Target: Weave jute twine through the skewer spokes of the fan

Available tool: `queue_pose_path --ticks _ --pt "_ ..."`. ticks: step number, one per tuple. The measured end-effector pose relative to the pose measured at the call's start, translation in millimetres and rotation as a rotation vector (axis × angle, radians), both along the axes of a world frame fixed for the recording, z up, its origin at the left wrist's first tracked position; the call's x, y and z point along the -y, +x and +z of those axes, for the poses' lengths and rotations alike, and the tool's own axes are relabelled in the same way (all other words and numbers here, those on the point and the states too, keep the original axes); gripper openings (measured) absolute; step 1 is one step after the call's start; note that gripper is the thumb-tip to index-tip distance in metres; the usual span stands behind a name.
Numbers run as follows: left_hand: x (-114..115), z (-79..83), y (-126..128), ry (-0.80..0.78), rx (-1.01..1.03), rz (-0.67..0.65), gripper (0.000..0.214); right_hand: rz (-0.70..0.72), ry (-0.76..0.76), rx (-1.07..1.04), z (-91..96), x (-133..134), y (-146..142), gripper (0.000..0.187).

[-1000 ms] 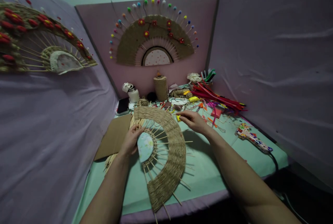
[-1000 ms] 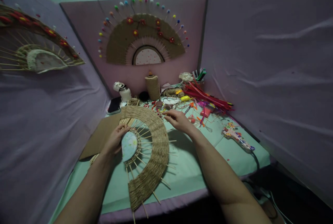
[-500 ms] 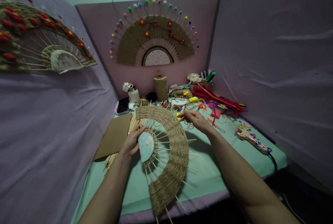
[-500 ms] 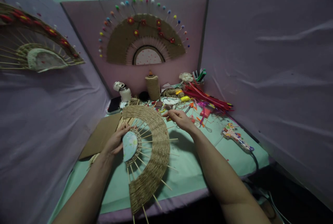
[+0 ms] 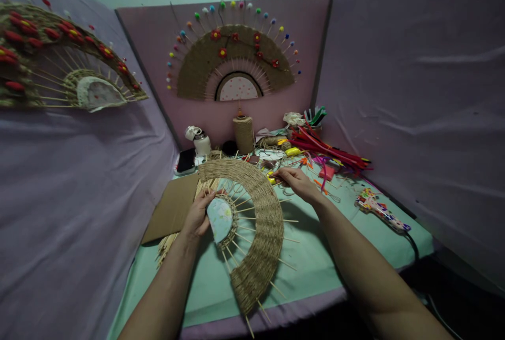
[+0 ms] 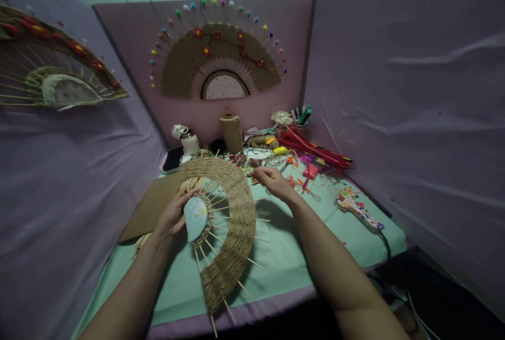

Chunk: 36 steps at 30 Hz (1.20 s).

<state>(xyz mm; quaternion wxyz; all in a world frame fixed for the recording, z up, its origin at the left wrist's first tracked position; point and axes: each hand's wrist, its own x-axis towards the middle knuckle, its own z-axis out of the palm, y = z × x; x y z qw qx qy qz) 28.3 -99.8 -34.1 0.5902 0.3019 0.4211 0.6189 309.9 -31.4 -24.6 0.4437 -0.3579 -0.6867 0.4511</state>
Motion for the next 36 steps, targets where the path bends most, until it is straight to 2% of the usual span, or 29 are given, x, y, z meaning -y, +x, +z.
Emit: queue_pose_path --ticks 3,10,15,21,28,36 --pt "1 1.1 1 0.016 -0.019 0.016 0.026 -0.005 0.073 0.038 1.8 0 1 0.048" --pt "3 4.5 4 0.031 -0.049 0.1 0.031 -0.093 0.498 0.28 -0.5 -1 -1 0.031" --pt "1 2.9 4 0.036 -0.03 0.156 0.032 -0.179 0.616 0.31 -3.5 0 -3 0.025" --pt "-2 -0.2 1 0.022 0.007 0.231 0.021 -0.203 0.569 0.241 -0.7 2 -3 0.029" --pt "-3 1.7 -1 -0.01 0.076 0.222 0.01 -0.098 0.343 0.096 7.8 5 -1 0.043" --pt "-6 -1.3 -5 -0.007 0.116 0.265 0.009 -0.036 0.148 0.001 -2.7 1 -3 0.046"
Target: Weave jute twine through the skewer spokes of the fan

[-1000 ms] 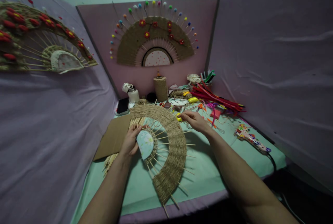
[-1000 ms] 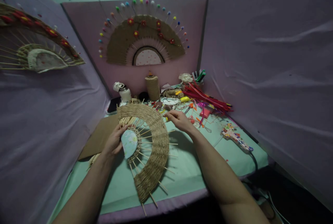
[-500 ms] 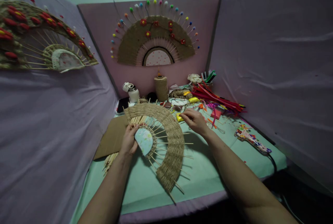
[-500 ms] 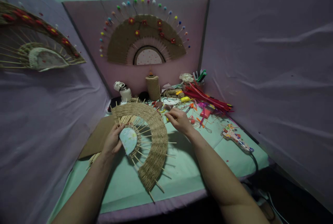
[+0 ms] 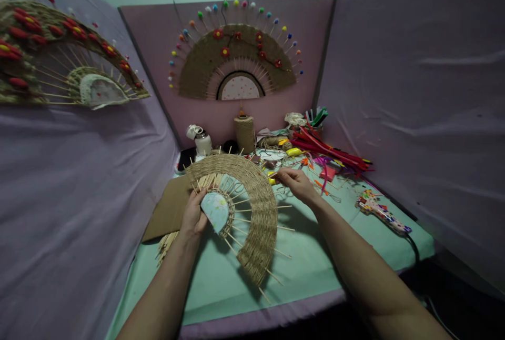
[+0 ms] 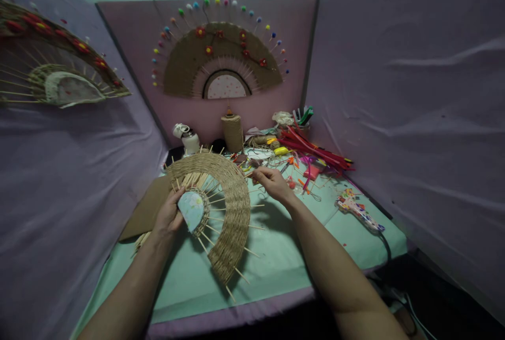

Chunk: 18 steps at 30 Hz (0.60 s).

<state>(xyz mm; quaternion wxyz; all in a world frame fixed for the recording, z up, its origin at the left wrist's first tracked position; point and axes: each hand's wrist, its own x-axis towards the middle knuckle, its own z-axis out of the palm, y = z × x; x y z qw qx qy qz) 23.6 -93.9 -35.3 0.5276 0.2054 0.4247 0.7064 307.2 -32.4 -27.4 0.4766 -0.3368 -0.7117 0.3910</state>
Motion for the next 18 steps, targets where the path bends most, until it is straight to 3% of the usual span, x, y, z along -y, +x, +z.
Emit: queue_pose_path --ticks 7,18 --pt "1.4 0.7 1.4 0.052 -0.079 0.06 0.019 0.023 -0.048 0.032 0.7 1.2 -2.8 0.046" --pt "3.4 2.2 3.5 0.122 -0.11 0.126 0.023 -0.08 0.27 0.269 2.9 4.5 -6.8 0.032"
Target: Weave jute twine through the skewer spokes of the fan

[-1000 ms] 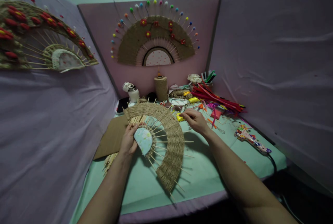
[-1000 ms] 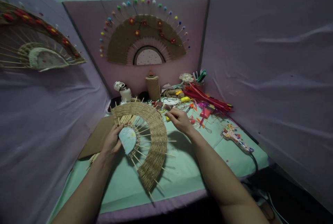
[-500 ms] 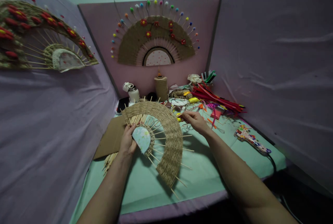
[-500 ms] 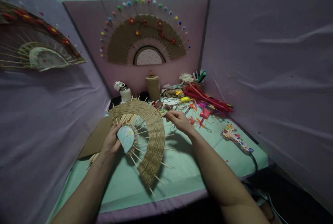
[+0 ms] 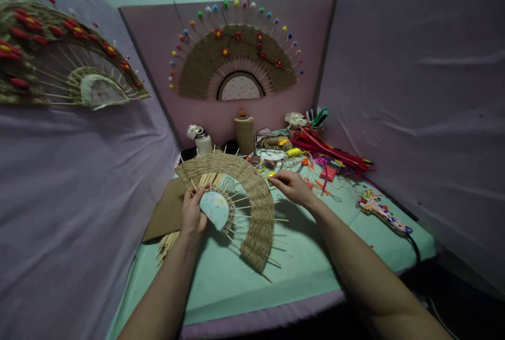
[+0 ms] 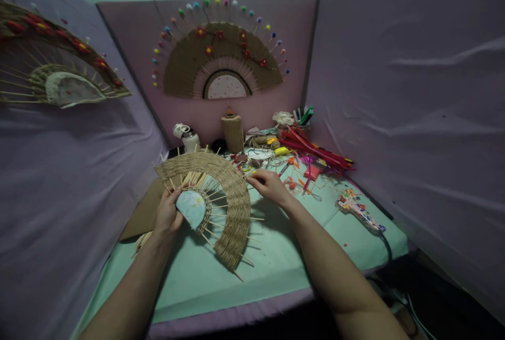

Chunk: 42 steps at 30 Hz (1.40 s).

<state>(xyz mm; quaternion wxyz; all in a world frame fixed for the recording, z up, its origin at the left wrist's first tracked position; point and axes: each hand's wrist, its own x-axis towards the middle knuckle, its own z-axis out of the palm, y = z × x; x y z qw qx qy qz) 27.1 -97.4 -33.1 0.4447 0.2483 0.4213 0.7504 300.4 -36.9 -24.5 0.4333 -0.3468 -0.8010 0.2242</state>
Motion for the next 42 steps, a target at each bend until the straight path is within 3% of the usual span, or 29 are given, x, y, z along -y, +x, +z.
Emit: queue_pose_path --ticks 15,24,30,42 --pt "-4 -4.0 -4 0.033 0.032 0.06 0.021 -0.096 0.231 -0.043 -2.3 1 0 0.023" --pt "-4 -4.1 -6 0.03 0.053 0.102 0.016 -0.085 0.258 -0.058 -0.9 4 -1 0.021" --pt "-4 -2.7 -7 0.049 0.07 0.111 0.014 -0.062 0.069 -0.167 1.1 4 -2 0.027" --pt "-9 -9.6 -13 0.019 0.154 0.101 0.005 0.206 -0.481 -0.372 3.3 9 -5 0.032"
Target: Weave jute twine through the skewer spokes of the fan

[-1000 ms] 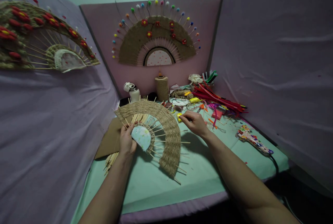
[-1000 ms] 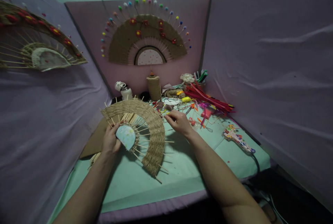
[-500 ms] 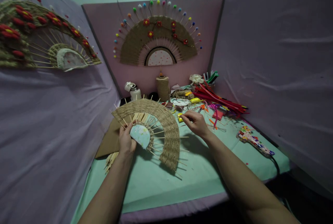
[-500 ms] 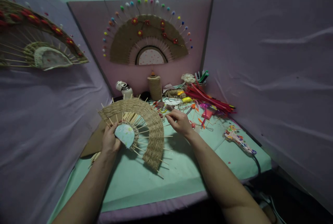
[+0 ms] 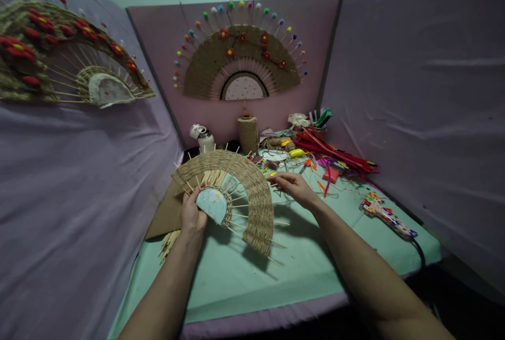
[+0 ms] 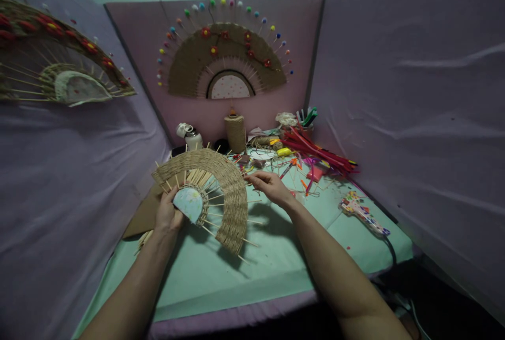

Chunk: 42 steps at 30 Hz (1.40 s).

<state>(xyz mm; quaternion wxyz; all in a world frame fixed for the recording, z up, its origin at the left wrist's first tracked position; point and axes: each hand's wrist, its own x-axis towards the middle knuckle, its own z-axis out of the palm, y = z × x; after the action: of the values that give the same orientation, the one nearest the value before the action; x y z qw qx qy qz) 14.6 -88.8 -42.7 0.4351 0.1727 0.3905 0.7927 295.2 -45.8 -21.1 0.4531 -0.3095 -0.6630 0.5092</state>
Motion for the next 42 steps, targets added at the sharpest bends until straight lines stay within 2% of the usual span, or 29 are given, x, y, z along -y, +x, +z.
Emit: queue_pose_path --ticks 9,12,16,19,22,27,31,37,42 --pt "-2 0.8 1 -0.074 0.097 -0.032 0.009 -0.022 -0.225 -0.1 -6.7 7 -19 0.028" --pt "1 9.5 3 -0.127 0.141 -0.158 0.015 -0.027 -0.275 -0.161 -6.6 7 -20 0.029" --pt "11 22.7 8 -0.227 0.204 -0.398 0.018 -0.057 -0.304 -0.252 -2.7 2 -11 0.029" --pt "19 24.5 14 -0.296 0.221 -0.539 0.021 -0.075 -0.305 -0.286 0.3 -1 -4 0.029" --pt "22 21.1 18 -0.333 0.174 -0.602 0.021 -0.075 -0.297 -0.285 1.7 -3 -1 0.03" --pt "21 20.2 18 -0.267 0.163 -0.577 0.023 -0.049 -0.247 -0.277 1.9 -5 0 0.041" --pt "18 21.6 13 -0.206 0.187 -0.529 0.023 -0.028 -0.158 -0.154 -2.6 -10 5 0.052" --pt "16 22.2 12 -0.203 0.157 -0.498 0.022 -0.158 0.015 0.076 -8.2 -14 9 0.056" --pt "16 21.4 12 -0.182 0.152 -0.487 0.023 -0.288 0.118 0.124 -3.0 -12 9 0.05"
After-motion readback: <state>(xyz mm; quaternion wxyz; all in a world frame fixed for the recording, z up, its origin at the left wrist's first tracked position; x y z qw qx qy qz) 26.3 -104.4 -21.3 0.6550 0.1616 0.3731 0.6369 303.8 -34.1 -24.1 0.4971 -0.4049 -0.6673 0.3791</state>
